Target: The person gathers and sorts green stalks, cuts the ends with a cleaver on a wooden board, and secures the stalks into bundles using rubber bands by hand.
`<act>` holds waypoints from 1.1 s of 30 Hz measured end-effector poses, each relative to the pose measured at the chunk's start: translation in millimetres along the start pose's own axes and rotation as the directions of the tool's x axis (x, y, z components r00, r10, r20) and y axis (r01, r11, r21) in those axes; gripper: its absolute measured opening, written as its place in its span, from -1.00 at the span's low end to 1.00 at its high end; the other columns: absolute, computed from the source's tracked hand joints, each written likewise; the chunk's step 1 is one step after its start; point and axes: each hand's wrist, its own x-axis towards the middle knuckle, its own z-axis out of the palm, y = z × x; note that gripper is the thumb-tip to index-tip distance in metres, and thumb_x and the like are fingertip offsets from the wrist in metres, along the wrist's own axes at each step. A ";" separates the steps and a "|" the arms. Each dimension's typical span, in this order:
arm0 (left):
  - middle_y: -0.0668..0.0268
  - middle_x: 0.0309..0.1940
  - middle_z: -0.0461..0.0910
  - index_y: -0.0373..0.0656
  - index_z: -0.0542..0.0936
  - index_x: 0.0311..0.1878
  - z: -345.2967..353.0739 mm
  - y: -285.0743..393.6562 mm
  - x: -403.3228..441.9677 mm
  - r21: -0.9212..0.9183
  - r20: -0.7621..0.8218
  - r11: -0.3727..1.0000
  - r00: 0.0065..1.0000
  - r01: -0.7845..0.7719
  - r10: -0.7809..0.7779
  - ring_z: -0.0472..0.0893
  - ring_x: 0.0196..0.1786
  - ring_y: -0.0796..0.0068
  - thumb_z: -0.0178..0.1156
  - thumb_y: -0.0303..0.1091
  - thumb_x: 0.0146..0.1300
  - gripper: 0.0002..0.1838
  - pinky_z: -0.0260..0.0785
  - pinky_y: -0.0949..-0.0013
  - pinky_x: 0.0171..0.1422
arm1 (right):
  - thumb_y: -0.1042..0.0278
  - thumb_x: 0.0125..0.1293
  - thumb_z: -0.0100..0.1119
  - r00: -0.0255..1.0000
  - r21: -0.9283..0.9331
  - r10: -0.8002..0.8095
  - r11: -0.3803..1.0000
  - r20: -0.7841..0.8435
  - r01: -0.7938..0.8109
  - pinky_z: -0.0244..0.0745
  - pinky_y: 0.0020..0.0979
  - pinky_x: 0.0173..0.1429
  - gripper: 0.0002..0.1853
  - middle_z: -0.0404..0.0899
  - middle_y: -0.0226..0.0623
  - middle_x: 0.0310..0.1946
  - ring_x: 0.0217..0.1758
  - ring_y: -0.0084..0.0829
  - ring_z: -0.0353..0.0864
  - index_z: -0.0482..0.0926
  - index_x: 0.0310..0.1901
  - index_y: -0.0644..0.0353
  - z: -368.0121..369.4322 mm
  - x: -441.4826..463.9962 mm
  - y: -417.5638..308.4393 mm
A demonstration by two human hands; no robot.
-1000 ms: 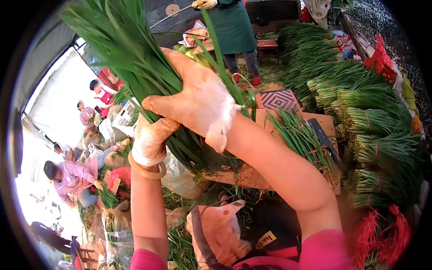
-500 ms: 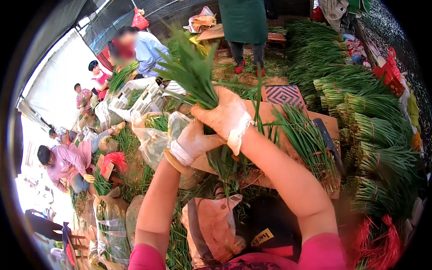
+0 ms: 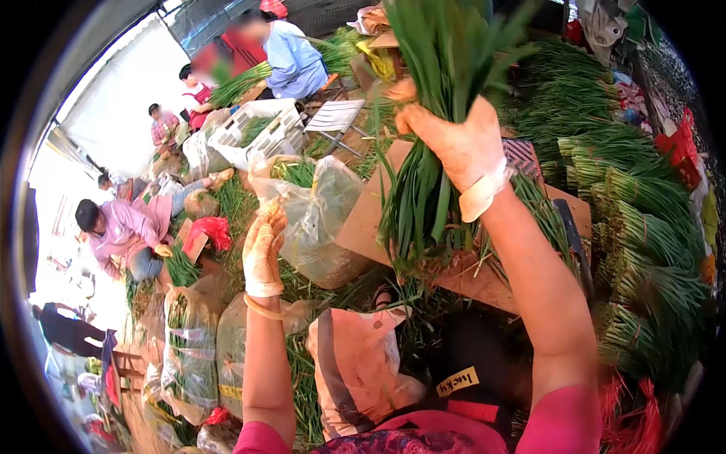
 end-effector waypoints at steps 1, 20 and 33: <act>0.21 0.16 0.48 -0.30 0.41 0.24 -9.6 -8.9 -4.1 0.039 0.024 0.999 0.999 0.021 -0.022 0.46 0.17 0.39 0.09 -0.27 0.31 -0.52 0.22 0.39 0.24 | 0.26 0.08 0.26 0.996 -0.131 0.064 0.990 0.060 -0.056 0.47 -0.41 -0.12 -0.69 0.62 -0.36 -0.30 -0.30 -0.48 0.53 0.59 -0.12 0.14 4.7 -2.3 19.3; 0.23 0.33 0.26 -0.03 0.18 0.40 53.6 -19.9 -79.8 -0.219 0.321 0.853 0.860 0.474 -0.396 0.26 0.34 0.27 -0.05 0.40 0.17 -0.12 0.07 0.11 0.38 | 0.30 -0.11 0.32 0.766 0.279 0.102 0.894 0.635 -0.350 0.45 -0.43 -0.11 -0.60 0.64 -0.28 -0.30 -0.22 -0.42 0.58 0.60 -0.15 0.15 70.0 -128.4 -63.9; 0.32 0.10 0.42 -0.08 0.28 0.29 61.4 105.1 -144.8 -0.011 0.225 0.989 0.964 0.147 -0.141 0.47 0.09 0.40 0.34 -0.13 0.05 -0.26 0.37 0.37 0.15 | -0.29 -0.09 0.26 0.796 -0.499 -0.101 0.730 0.597 0.467 0.40 -0.17 -0.07 -0.35 0.62 -0.08 -0.39 -0.21 -0.13 0.62 0.60 -0.22 0.22 116.3 -92.8 -71.4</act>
